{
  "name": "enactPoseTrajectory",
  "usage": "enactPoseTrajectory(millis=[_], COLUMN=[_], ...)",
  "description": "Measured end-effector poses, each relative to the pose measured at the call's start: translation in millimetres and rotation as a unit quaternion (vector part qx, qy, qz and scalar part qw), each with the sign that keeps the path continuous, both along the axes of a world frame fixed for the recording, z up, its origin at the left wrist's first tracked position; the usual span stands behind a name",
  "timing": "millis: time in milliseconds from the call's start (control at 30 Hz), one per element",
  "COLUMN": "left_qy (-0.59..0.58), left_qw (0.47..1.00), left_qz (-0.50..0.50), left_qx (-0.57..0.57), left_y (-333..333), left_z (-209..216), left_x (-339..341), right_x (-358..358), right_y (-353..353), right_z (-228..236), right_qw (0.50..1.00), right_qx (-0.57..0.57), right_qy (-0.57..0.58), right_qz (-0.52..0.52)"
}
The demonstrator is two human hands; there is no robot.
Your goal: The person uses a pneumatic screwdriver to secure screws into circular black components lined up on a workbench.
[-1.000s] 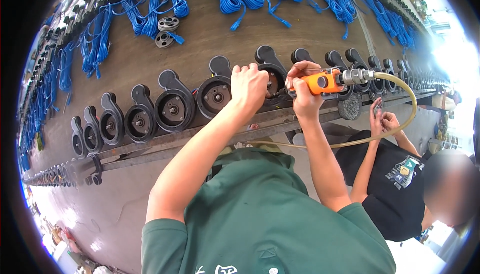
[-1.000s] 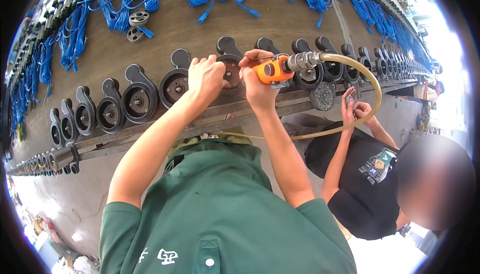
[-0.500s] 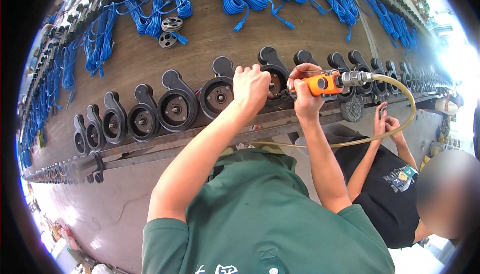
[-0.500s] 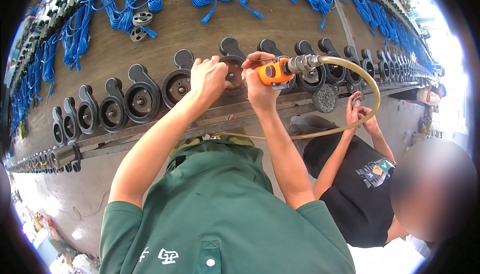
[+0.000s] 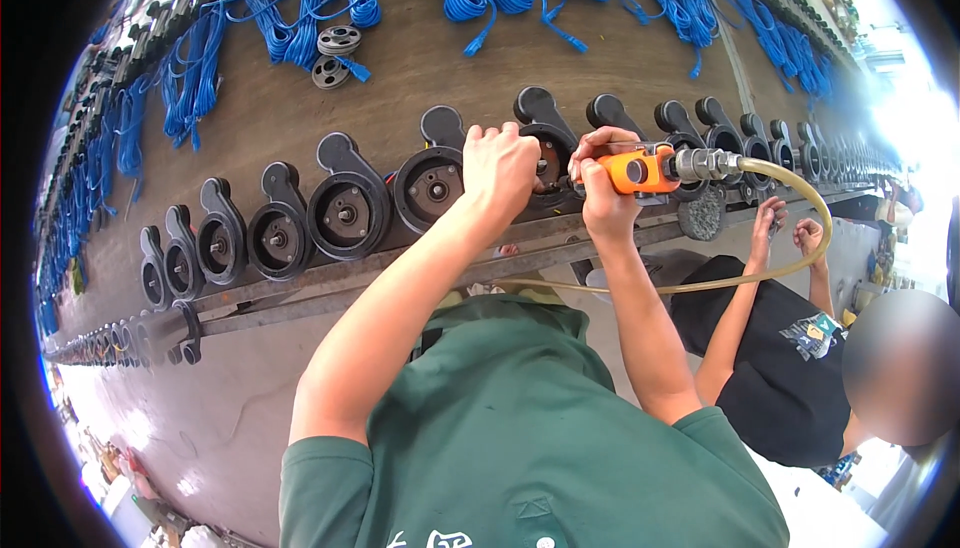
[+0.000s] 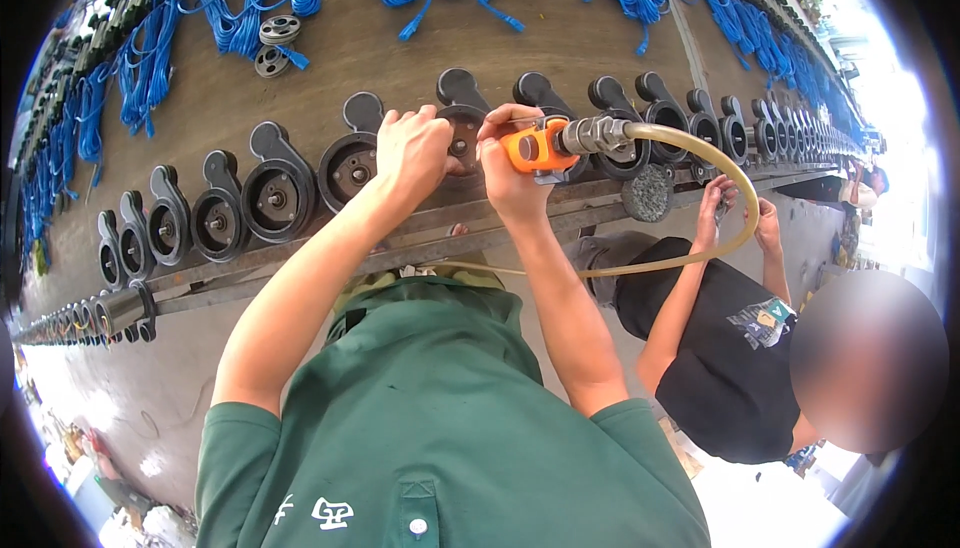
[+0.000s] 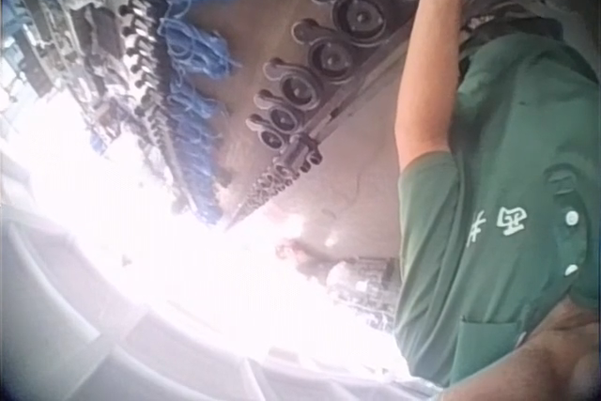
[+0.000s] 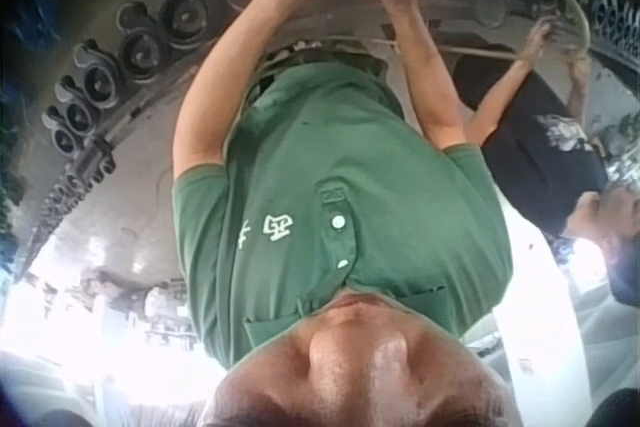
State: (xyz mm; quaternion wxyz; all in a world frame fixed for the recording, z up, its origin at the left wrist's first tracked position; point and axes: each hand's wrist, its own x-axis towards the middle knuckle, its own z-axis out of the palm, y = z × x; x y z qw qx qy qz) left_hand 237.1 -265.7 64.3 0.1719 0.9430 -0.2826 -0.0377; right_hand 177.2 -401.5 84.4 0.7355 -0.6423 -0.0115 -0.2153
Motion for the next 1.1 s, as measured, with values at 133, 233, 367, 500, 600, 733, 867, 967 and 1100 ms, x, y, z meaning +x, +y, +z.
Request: enactPoseTrajectory(millis=[133, 233, 367, 500, 600, 733, 867, 967, 1100], left_qy=[0.003, 0.012, 0.002, -0.017, -0.081, 0.307, 0.383, 0.366, 0.345], left_qw=[1.0, 1.0, 1.0, 0.999, 0.967, 0.838, 0.745, 0.728, 0.714], left_qz=[-0.003, -0.003, -0.003, 0.007, 0.088, 0.246, 0.342, 0.372, 0.417], left_qx=[0.001, -0.003, -0.007, -0.042, -0.226, -0.379, -0.425, -0.445, -0.444], left_y=[1.0, 1.0, 1.6, 7.5, 11.9, 12.4, -7.7, -22.7, -38.9], left_z=[1.2, 6.3, 0.8, 2.9, 11.8, 9.1, -26.8, -35.9, -35.4], left_x=[-0.4, -0.9, -0.3, -7.0, -46.3, -105.3, -95.1, -81.3, -73.6], right_x=[-0.5, 0.3, -1.4, 1.6, 3.0, 20.8, 44.8, 50.5, 54.0], right_y=[1.9, 3.1, 4.1, 2.9, -0.9, -3.5, -6.2, -8.2, -11.8], right_z=[-2.9, -8.1, -9.7, -7.8, 3.5, 6.2, 4.4, -3.0, -4.9], right_qw=[1.0, 1.0, 1.0, 0.999, 1.0, 0.998, 1.0, 0.998, 0.999], right_qx=[0.01, 0.019, 0.006, -0.03, 0.006, 0.054, 0.019, 0.046, 0.046], right_qy=[-0.008, -0.007, -0.004, -0.008, 0.003, -0.021, -0.017, -0.032, -0.015], right_qz=[0.01, 0.011, 0.02, 0.012, -0.003, -0.011, -0.014, -0.01, -0.007])
